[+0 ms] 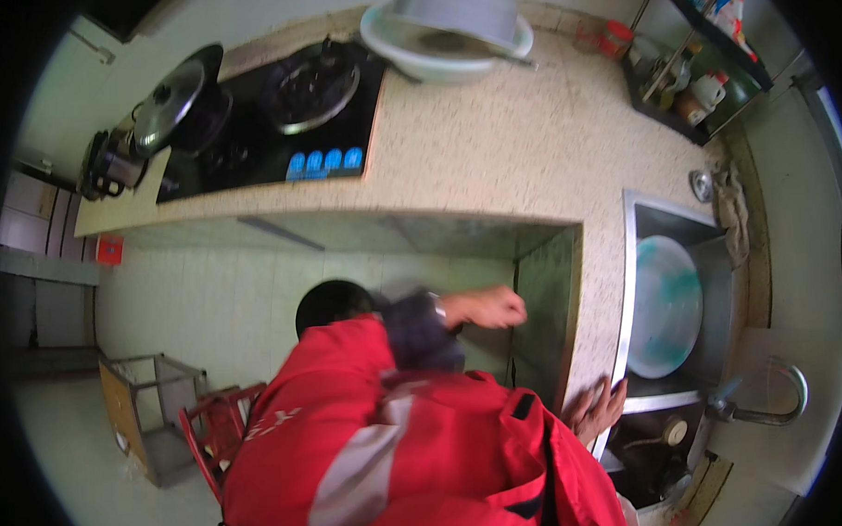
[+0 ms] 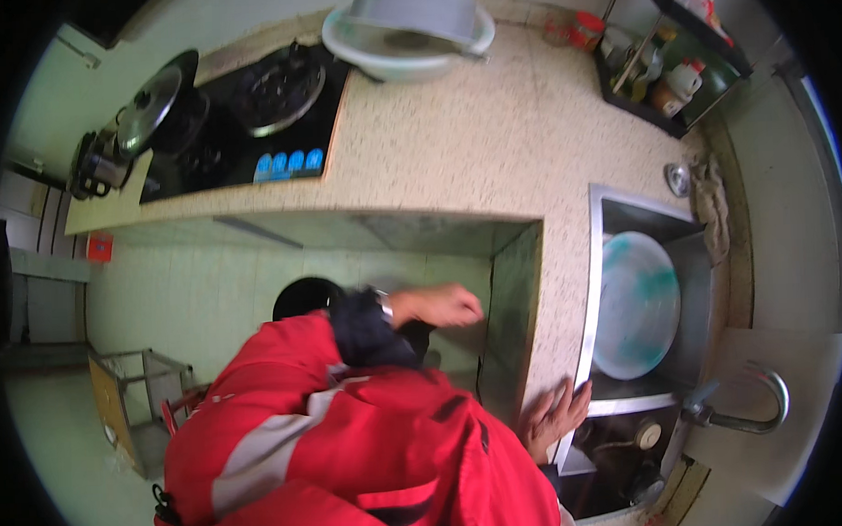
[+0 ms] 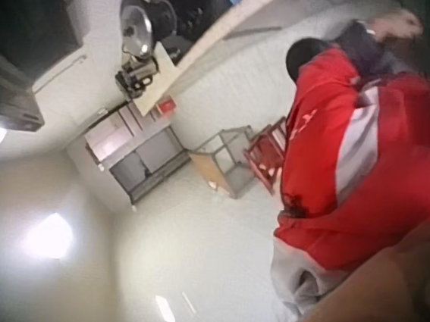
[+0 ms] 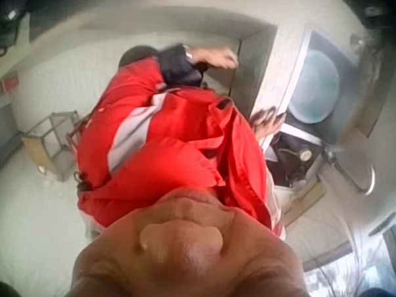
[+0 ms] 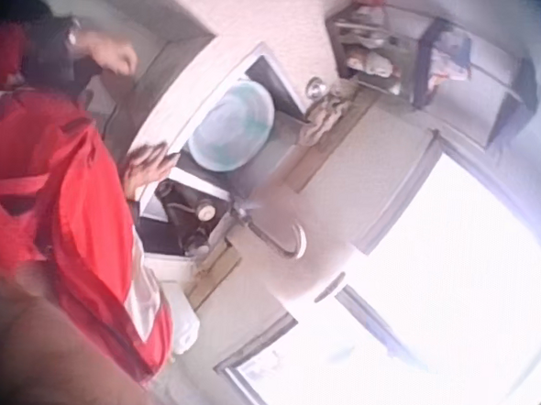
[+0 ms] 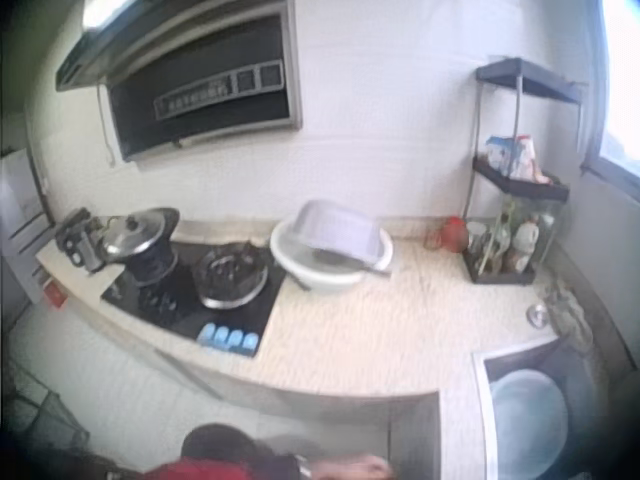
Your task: The person assembles a spray bottle by attaching the nozzle and tube, then fills it with liquid from a larger container. They test the spray on a window and later place the bottle on the floor among other items.
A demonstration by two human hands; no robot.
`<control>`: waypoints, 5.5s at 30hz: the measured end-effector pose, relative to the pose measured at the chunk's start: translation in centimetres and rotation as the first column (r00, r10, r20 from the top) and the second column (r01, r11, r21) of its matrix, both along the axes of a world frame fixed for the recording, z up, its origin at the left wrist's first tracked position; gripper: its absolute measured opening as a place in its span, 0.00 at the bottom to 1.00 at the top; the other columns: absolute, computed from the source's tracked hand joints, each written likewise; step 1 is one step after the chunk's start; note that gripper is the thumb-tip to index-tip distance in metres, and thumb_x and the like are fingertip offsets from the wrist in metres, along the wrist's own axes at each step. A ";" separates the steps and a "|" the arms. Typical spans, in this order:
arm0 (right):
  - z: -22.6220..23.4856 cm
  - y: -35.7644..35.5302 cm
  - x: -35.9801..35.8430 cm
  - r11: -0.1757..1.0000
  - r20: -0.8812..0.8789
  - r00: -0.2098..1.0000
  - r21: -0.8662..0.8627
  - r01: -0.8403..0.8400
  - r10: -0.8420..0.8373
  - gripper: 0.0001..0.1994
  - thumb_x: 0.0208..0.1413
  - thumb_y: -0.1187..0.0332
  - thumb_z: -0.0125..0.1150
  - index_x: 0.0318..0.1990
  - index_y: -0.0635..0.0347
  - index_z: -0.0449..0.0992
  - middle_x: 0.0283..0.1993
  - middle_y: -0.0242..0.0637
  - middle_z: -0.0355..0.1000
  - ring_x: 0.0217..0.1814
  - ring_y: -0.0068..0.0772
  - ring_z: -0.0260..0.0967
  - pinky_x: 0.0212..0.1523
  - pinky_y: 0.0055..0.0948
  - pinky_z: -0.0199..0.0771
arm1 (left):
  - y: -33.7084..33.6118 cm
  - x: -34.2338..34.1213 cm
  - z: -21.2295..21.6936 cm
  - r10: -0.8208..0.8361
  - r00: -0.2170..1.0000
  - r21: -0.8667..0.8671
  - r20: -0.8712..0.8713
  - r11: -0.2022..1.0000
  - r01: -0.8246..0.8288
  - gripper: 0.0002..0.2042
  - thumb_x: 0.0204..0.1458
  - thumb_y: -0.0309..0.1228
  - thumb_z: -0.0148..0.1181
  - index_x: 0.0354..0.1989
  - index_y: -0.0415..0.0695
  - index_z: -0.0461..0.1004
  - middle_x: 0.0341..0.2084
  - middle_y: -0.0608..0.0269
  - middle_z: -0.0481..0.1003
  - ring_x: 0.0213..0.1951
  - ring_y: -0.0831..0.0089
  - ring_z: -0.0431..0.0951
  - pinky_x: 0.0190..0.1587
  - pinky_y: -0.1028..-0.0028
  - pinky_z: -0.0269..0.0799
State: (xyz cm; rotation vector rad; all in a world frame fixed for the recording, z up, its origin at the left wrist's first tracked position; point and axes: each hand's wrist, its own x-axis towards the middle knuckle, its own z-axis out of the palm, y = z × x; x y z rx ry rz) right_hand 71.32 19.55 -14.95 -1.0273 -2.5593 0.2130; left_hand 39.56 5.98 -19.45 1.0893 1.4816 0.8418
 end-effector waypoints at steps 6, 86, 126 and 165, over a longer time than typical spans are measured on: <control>0.5 -0.3 -0.3 0.999 -0.031 0.999 -0.030 -0.028 0.028 0.22 0.62 0.61 0.48 0.60 0.62 0.68 0.69 0.57 0.53 0.69 0.57 0.50 0.67 0.49 0.46 | -26.2 -2.5 -2.4 0.846 0.529 -0.363 0.069 0.515 -0.776 0.10 0.57 0.23 0.54 0.46 0.36 0.74 0.34 0.58 0.78 0.33 0.73 0.78 0.38 0.76 0.76; -12.9 -88.4 -61.0 0.158 0.225 -0.009 -0.711 -0.685 0.974 0.14 0.52 0.64 0.46 0.33 0.54 0.82 0.36 0.42 0.78 0.38 0.48 0.75 0.42 0.44 0.75 | -140.2 -1.4 3.3 0.623 -0.778 -0.260 -0.087 -0.768 -0.586 0.15 0.60 0.36 0.52 0.52 0.42 0.71 0.33 0.60 0.78 0.26 0.73 0.78 0.29 0.73 0.73; -0.6 -164.9 -99.2 0.249 -0.330 0.287 -0.153 -0.956 0.899 0.12 0.46 0.80 0.55 0.39 0.58 0.78 0.42 0.43 0.74 0.43 0.46 0.72 0.43 0.36 0.74 | -206.8 -36.3 -2.8 0.667 -0.732 -0.318 -0.139 -0.730 -0.605 0.12 0.60 0.38 0.55 0.46 0.44 0.74 0.29 0.64 0.78 0.25 0.73 0.78 0.26 0.75 0.69; -0.3 -223.0 -150.0 0.525 0.160 0.553 0.188 -0.830 0.818 0.09 0.43 0.71 0.57 0.35 0.58 0.75 0.38 0.42 0.72 0.43 0.47 0.70 0.46 0.43 0.65 | -264.1 -82.0 4.7 0.847 -0.530 -0.029 -0.042 -0.532 -0.847 0.14 0.60 0.33 0.52 0.51 0.41 0.72 0.34 0.64 0.76 0.30 0.78 0.76 0.34 0.79 0.70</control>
